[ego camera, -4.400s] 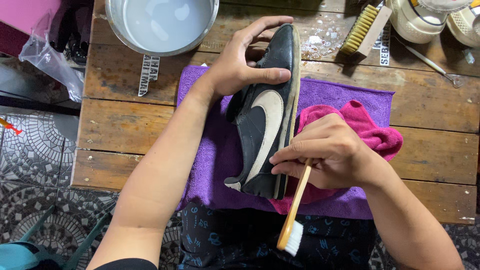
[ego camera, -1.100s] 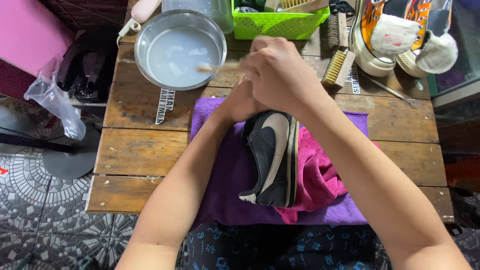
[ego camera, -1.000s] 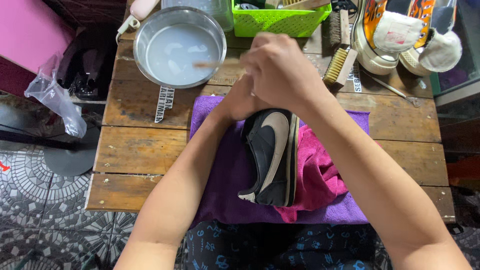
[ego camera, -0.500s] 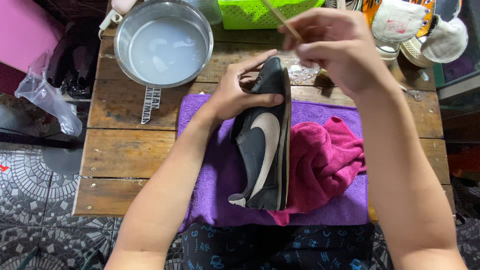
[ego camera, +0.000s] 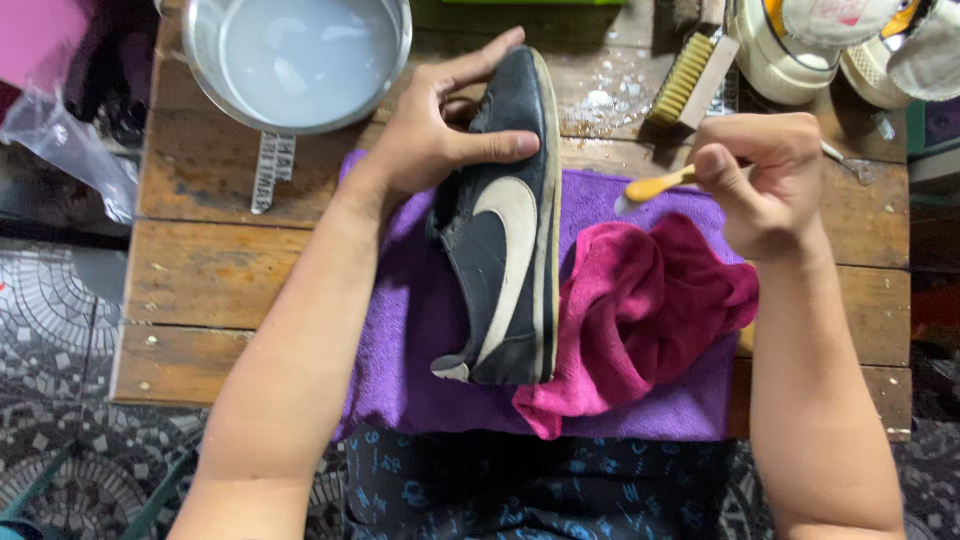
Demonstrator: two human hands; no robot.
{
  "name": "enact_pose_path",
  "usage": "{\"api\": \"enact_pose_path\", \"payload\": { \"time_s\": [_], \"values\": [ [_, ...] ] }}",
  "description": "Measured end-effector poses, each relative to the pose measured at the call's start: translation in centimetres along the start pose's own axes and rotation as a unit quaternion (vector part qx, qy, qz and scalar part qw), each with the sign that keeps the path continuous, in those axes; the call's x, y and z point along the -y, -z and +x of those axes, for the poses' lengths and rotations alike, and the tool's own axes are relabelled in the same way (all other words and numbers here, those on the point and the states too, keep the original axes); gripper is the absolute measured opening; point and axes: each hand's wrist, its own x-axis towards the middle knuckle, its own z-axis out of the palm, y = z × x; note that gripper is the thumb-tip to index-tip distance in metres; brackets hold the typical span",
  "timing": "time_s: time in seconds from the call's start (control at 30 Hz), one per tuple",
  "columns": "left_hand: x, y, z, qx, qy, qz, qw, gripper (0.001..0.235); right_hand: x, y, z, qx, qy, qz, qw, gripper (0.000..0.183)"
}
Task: The person cleans a black and white sneaker using a pink cloth and a toothbrush. They wipe the shoe's surface and scrub the sole and sides with the toothbrush, occasionally dipping the brush into a bowl of water.
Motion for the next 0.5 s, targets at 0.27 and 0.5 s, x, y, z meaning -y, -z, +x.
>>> {"api": "enact_pose_path", "payload": {
  "time_s": [0.27, 0.5],
  "values": [
    [0.0, -0.4, -0.1, 0.032, -0.037, 0.02, 0.999, 0.089, 2.5, -2.4, 0.4, 0.057, 0.196, -0.183, 0.962, 0.058],
    [0.8, -1.1, 0.1, 0.037, -0.023, 0.009, 0.999, 0.089, 4.8, -4.8, 0.4, 0.061, 0.192, -0.173, 0.964, 0.05]
  ]
}}
